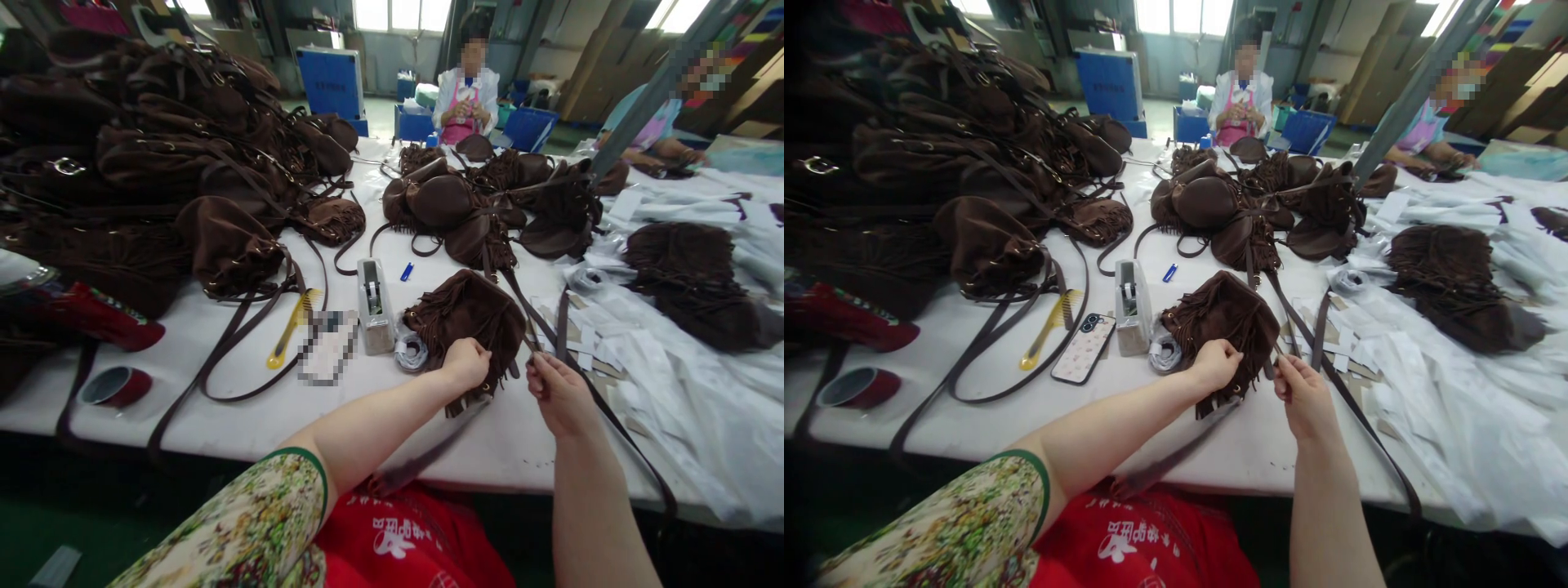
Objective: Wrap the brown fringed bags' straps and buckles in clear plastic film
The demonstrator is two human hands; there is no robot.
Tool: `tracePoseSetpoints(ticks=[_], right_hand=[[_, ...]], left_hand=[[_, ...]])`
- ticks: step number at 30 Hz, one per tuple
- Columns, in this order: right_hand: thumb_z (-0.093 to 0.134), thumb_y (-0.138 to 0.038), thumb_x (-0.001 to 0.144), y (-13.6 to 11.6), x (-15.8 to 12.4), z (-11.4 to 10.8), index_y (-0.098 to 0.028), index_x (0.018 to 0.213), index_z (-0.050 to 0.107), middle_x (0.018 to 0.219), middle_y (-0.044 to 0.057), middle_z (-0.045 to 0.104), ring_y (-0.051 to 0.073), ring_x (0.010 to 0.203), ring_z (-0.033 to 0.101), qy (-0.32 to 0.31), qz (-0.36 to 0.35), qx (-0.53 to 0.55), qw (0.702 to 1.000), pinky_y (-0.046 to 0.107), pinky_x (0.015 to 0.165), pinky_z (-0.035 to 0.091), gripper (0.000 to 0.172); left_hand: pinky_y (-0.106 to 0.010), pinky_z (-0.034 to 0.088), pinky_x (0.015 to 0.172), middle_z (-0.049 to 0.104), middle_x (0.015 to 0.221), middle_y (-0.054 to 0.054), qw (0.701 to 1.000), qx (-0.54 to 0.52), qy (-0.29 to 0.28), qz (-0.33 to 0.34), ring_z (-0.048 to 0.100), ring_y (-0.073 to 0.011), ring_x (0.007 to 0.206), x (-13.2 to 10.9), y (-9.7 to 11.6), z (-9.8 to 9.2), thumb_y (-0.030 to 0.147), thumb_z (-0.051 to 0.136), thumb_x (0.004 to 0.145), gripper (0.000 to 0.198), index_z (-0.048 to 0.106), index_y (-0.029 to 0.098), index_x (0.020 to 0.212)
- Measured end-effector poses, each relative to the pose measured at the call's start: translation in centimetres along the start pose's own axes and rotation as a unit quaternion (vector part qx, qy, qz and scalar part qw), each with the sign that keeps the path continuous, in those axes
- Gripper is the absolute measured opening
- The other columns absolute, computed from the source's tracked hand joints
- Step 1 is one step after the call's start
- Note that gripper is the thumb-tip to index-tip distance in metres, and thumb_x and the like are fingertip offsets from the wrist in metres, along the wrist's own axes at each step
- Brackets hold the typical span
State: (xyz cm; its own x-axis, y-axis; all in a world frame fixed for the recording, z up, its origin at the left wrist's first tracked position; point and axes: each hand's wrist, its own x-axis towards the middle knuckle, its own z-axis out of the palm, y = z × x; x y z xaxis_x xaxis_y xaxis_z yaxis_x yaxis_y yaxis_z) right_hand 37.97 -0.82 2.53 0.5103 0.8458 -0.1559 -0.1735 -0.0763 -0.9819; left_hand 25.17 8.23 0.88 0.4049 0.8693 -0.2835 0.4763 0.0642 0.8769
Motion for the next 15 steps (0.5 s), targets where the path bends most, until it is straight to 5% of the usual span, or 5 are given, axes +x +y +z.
tracePoseSetpoints(ticks=[6,12,15], right_hand=[[0.078,-0.044,0.065,0.0,-0.3,-0.3,-0.017,0.075,0.063,0.058,-0.002,0.054,0.007,0.043,0.038,0.023,-0.008,-0.052,0.998,0.022,0.038,0.027,0.032],[0.077,-0.045,0.063,0.2,-1.4,1.3,-0.016,0.069,0.063,0.053,-0.003,0.051,0.007,0.043,0.038,-0.026,0.02,-0.094,0.995,0.022,0.04,0.027,0.033],[0.075,-0.048,0.062,0.5,-1.8,1.8,-0.016,0.069,0.062,0.053,-0.002,0.052,0.008,0.043,0.039,-0.024,0.016,-0.133,0.991,0.023,0.04,0.027,0.035]], left_hand=[[-0.023,0.047,0.065,0.067,0.071,-0.004,0.998,-0.025,-0.036,0.051,0.058,-0.0124,0.063,-0.6,-0.4,-0.8,0.031,0.061,0.083,0.02,0.071,0.014,0.078],[-0.018,0.037,0.044,0.052,0.054,0.003,0.97,-0.205,-0.13,0.002,0.045,-0.0072,0.046,-1.3,0.5,-0.3,0.045,0.056,0.086,0.035,0.068,0.013,0.087],[-0.018,0.036,0.046,0.052,0.053,0.004,0.975,-0.194,-0.103,0.016,0.043,-0.0059,0.046,-1.4,0.5,-0.1,0.038,0.066,0.08,0.027,0.069,0.012,0.085]])
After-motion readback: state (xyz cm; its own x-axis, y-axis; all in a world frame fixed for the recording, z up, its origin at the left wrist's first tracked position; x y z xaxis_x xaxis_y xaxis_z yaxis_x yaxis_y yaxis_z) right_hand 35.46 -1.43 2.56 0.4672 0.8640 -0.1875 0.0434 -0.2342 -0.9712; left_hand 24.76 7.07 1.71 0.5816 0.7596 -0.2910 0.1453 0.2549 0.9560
